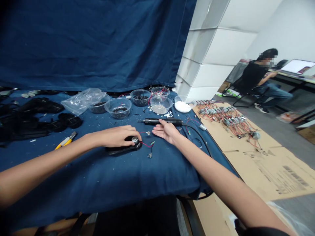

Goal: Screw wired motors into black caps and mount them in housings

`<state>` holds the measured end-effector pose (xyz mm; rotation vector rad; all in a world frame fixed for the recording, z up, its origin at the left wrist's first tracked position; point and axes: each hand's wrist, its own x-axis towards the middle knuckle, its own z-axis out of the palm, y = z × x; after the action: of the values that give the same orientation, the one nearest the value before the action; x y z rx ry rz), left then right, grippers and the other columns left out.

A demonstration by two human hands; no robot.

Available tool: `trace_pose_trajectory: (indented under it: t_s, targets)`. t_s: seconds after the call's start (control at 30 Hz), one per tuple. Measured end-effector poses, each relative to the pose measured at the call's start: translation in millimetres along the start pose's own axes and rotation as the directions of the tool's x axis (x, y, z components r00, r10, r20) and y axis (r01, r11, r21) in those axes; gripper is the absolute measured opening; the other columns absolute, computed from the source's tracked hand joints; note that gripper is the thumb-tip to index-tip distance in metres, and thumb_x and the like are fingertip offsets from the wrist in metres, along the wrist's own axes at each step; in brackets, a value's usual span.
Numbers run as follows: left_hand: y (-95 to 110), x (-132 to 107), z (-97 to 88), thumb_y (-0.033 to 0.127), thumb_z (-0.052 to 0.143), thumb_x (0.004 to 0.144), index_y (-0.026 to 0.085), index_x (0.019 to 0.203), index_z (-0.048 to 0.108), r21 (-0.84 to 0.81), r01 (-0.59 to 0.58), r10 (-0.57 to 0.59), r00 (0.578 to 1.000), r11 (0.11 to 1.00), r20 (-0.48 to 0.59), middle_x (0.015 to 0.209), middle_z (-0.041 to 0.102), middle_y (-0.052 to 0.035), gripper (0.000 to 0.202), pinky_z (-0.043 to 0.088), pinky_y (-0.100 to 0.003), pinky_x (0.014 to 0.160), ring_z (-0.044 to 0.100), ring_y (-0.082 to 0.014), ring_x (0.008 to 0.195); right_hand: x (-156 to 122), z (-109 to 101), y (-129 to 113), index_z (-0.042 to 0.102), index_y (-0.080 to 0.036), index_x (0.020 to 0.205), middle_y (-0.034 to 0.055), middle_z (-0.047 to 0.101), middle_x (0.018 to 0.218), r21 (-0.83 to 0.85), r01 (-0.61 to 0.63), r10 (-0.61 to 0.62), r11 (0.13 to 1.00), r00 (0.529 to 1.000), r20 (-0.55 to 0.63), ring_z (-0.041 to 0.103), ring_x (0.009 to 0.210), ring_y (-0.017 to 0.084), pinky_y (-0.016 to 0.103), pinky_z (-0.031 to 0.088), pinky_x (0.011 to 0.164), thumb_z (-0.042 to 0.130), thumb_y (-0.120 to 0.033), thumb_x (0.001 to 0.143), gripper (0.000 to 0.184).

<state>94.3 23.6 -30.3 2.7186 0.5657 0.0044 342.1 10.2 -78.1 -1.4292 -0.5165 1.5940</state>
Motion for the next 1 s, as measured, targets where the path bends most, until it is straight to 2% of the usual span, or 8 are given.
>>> trace_pose_trajectory:
  t_s: [0.13,0.27,0.43,0.53,0.6,0.8,0.9,1.0]
  targets:
    - [5.6,-2.5,-3.2,0.035,0.053,0.090,0.026,0.102,0.063,0.041,0.061,-0.060,0.998,0.997,-0.013,0.099,0.066,-0.0019,0.019,0.043,-0.025,0.074,0.060,-0.0171,0.089,20.1,-1.3,-8.0,0.058,-0.002,0.097,0.0134,0.066,0.071,0.026,-0.136,0.137,0.990,0.991,-0.014,0.067,0.059,0.015,0.019,0.058,0.056,0.046,-0.056,0.091,0.055]
    - [9.8,-12.9,-8.1,0.049,0.055,0.086,0.024,0.095,0.064,0.142,0.278,-0.272,0.960,0.950,-0.058,0.086,0.068,-0.0033,0.028,0.040,-0.027,0.060,0.062,-0.0190,0.070,32.7,-4.2,-17.2,0.059,0.003,0.104,0.0177,0.067,0.070,-0.032,-0.270,0.271,0.962,0.963,0.010,0.067,0.059,0.017,0.021,0.057,0.051,0.035,-0.065,0.090,0.074]
    - [19.4,-27.4,-13.8,0.060,0.046,0.085,0.019,0.085,0.064,0.298,0.611,-0.586,0.790,0.733,-0.177,0.074,0.068,-0.0101,0.045,0.044,-0.035,0.065,0.065,-0.0297,0.073,33.8,-5.7,-21.6,0.060,0.006,0.107,0.0189,0.068,0.072,-0.068,-0.303,0.303,0.951,0.953,-0.010,0.068,0.060,0.017,0.021,0.058,0.053,0.043,-0.050,0.093,0.060]
    - [22.7,-30.1,-4.8,0.061,0.042,0.086,0.017,0.085,0.064,0.257,0.710,-0.665,0.705,0.656,-0.247,0.076,0.068,-0.0135,0.050,0.046,-0.038,0.065,0.066,-0.0329,0.075,31.6,-8.0,-19.2,0.063,0.005,0.102,0.0193,0.069,0.073,-0.036,-0.269,0.269,0.962,0.963,-0.004,0.068,0.061,0.016,0.020,0.057,0.054,0.045,-0.046,0.092,0.055]
    - [22.9,-31.0,5.3,0.061,0.041,0.087,0.017,0.087,0.063,0.205,0.732,-0.682,0.681,0.650,-0.267,0.077,0.068,-0.0137,0.050,0.045,-0.037,0.063,0.066,-0.0313,0.073,30.5,-11.8,-17.3,0.065,0.006,0.096,0.0203,0.069,0.075,-0.046,-0.256,0.257,0.966,0.966,0.032,0.068,0.061,0.015,0.018,0.056,0.056,0.044,-0.045,0.092,0.055]
    - [17.0,-42.0,16.8,0.066,0.034,0.089,0.016,0.098,0.059,0.157,0.692,-0.602,0.700,0.705,-0.384,0.076,0.066,-0.0103,0.057,0.044,-0.037,0.071,0.063,-0.0277,0.075,28.2,-19.4,-17.1,0.067,0.006,0.086,0.0201,0.069,0.078,-0.073,-0.229,0.236,0.971,0.967,0.099,0.069,0.069,0.011,0.015,0.049,0.063,0.025,-0.050,0.095,0.071]
    - [6.4,-48.1,13.9,0.066,0.046,0.086,0.016,0.113,0.056,0.184,0.524,-0.402,0.796,0.831,-0.452,0.104,0.064,-0.0124,0.058,0.041,-0.039,0.085,0.058,-0.0294,0.100,29.4,-13.4,-18.1,0.065,0.005,0.088,0.0195,0.068,0.075,-0.045,-0.220,0.219,0.975,0.976,-0.016,0.068,0.065,0.013,0.015,0.053,0.060,0.034,-0.050,0.095,0.064]
    - [-5.1,-50.0,15.3,0.066,0.054,0.082,0.021,0.127,0.051,0.143,0.341,-0.279,0.901,0.929,-0.333,0.122,0.059,-0.0097,0.064,0.036,-0.039,0.092,0.050,-0.0282,0.114,28.8,-5.0,-15.4,0.063,0.001,0.092,0.0179,0.068,0.072,-0.038,-0.178,0.174,0.983,0.980,-0.091,0.068,0.065,0.015,0.018,0.057,0.056,0.039,-0.049,0.093,0.056]
